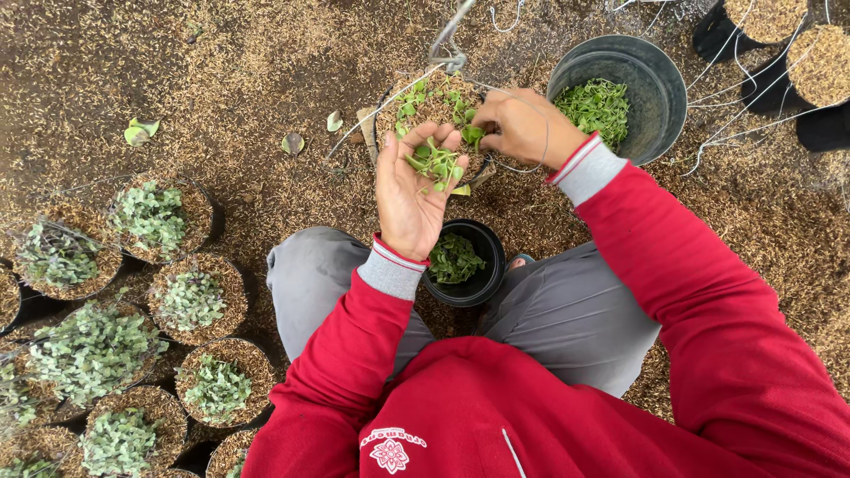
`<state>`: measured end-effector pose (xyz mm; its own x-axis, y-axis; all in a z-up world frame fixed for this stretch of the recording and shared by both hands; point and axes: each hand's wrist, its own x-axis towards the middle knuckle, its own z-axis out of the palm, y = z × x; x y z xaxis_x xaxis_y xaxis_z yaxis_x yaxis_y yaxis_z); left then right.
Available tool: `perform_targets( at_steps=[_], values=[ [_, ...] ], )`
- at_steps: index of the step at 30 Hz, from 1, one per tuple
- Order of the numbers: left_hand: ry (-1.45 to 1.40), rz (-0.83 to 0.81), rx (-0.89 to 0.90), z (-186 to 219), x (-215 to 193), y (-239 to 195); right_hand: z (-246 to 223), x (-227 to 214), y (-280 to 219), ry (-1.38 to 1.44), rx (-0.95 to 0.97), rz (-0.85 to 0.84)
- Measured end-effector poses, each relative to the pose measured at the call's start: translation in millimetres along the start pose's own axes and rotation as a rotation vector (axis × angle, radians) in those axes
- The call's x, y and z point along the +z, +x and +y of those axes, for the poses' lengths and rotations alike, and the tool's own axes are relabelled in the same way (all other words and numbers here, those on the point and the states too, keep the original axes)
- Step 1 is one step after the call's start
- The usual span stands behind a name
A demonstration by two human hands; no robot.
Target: The person sits on the ground and arranges small green plant cuttings into a circular pattern on a hanging planter filled with wood chips. They pick up cuttings from a bucket and place them one by one into the planter.
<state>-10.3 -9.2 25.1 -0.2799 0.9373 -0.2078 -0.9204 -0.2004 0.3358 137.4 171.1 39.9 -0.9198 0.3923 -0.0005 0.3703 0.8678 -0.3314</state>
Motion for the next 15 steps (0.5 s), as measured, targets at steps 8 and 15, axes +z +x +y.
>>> perform_targets(
  at_steps=[8, 15],
  values=[
    [-0.042, -0.048, 0.059, 3.2, 7.4, -3.0, -57.6, -82.2, -46.1, 0.041, 0.015, 0.685],
    [-0.104, -0.056, 0.072, -2.4, 10.8, -3.8, -132.3, -71.6, -55.2, -0.045, -0.358, 0.372]
  ],
)
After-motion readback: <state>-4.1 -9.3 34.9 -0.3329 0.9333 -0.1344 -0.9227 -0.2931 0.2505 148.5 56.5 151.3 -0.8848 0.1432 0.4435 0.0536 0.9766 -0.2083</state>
